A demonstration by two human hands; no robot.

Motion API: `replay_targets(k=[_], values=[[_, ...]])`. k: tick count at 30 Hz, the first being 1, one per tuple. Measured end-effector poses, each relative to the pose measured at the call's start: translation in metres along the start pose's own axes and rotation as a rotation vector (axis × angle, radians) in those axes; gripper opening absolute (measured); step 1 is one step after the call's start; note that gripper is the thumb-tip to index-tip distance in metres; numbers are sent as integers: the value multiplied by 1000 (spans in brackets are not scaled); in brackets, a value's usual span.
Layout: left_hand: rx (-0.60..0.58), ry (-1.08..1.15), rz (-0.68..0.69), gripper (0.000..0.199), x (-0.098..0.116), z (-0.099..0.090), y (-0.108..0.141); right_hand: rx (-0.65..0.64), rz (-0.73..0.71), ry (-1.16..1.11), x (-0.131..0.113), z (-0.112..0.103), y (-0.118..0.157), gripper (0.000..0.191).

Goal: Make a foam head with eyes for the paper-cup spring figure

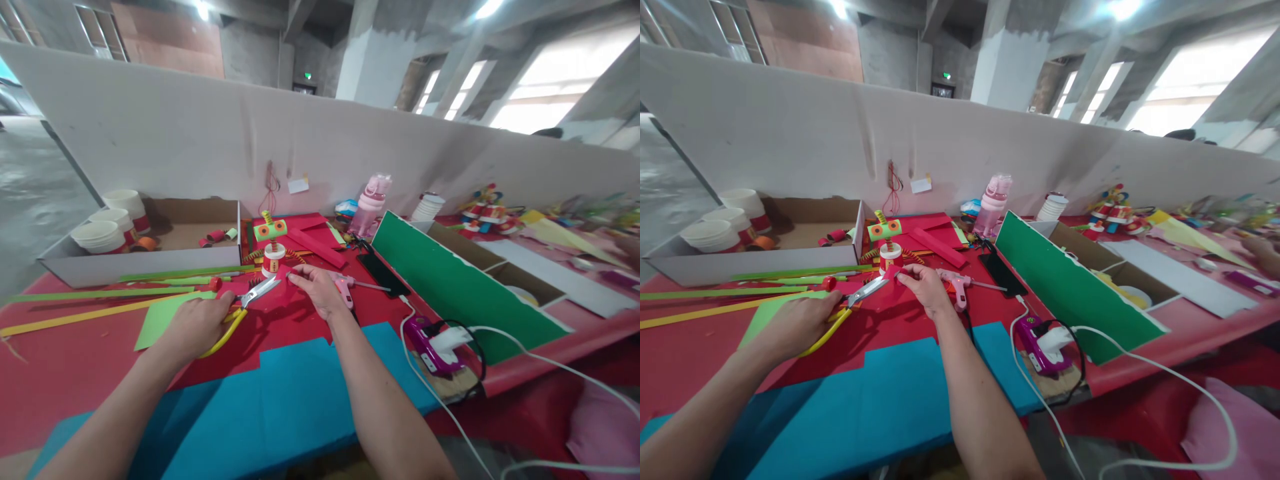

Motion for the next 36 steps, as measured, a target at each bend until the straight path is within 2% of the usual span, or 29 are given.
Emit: replay_targets(k=[13,21,32,36], values=[[-3,29,21,31,-1,0,0,-19,14,27,4,1,0,26],[-5,-9,4,32,-1,-2,1,-38,13,38,3,1,1,21],[-2,35,12,32,-1,-2,1,-17,34,10,5,0,1,27],[6,96,-14,30,-1,-2,0,42,44,-25,1,0,1,35]])
Point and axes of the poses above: each hand's wrist, its own y-axis away from the middle knuckle, its own z-axis out of the palm, x = y × z, the point moved 9 cm from there along -y, towards the middle knuckle, and after that the axes turned 15 degrees about y, right-handed, at the moved point
